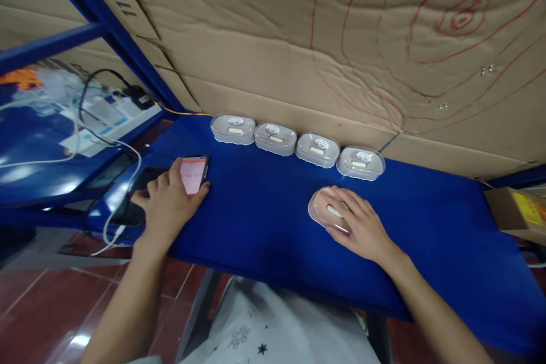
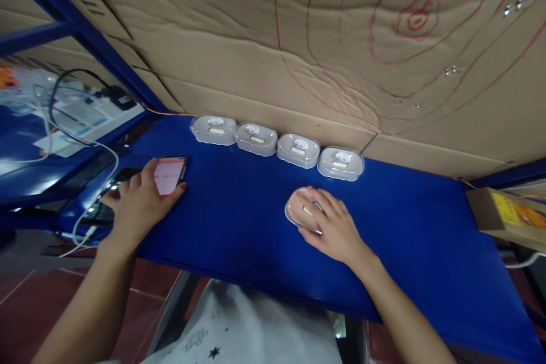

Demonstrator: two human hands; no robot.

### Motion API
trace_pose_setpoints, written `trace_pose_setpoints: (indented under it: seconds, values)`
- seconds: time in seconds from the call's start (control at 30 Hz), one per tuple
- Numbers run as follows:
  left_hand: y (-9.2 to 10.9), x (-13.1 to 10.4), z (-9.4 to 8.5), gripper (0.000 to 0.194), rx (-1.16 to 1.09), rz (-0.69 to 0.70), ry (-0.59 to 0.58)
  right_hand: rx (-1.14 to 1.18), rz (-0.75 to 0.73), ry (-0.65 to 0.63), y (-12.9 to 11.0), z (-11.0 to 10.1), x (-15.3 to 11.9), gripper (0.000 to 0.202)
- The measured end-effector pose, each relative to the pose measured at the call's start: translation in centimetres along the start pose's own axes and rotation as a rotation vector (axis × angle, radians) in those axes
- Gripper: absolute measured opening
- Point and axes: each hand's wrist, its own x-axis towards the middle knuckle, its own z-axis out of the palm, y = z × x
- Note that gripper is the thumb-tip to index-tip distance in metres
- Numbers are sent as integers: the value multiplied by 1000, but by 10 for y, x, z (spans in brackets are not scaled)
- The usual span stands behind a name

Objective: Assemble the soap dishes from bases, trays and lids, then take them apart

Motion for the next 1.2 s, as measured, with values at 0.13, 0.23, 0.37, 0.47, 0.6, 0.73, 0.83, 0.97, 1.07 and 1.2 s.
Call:
trace_pose_setpoints:
  seconds: [0.13,0.23,0.37,0.47,0.6,0.73,0.83,0.97,1.07,1.2]
  values:
    - [-3,6,5,90,-8,21,-13,-2,2,10,0,1,-1,68]
    - [-2,11,8,90,-21,36,-19,-4,10,-9,0,0,-1,65]
    - [7,17,8,93,-3,46,-59,23,30,-44,5,-4,-1,63]
    - [17,21,8,96,18,55,-82,67,77,-70,18,-12,-3,63]
    - [26,24,11,95,46,66,-82,132,159,-74,46,-28,-15,65]
    - [29,28,19,96,39,78,-80,104,218,-51,78,-44,-38,58]
    - [29,29,24,98,45,61,-80,79,302,-59,105,-51,-61,55]
    - [32,25,24,96,94,54,-68,-24,488,-59,144,-51,-89,59]
    - [39,18,18,90,108,119,-41,-162,604,34,166,-46,-99,56]
    - [63,12,9,82,80,240,-21,-228,625,164,182,-40,-93,55]
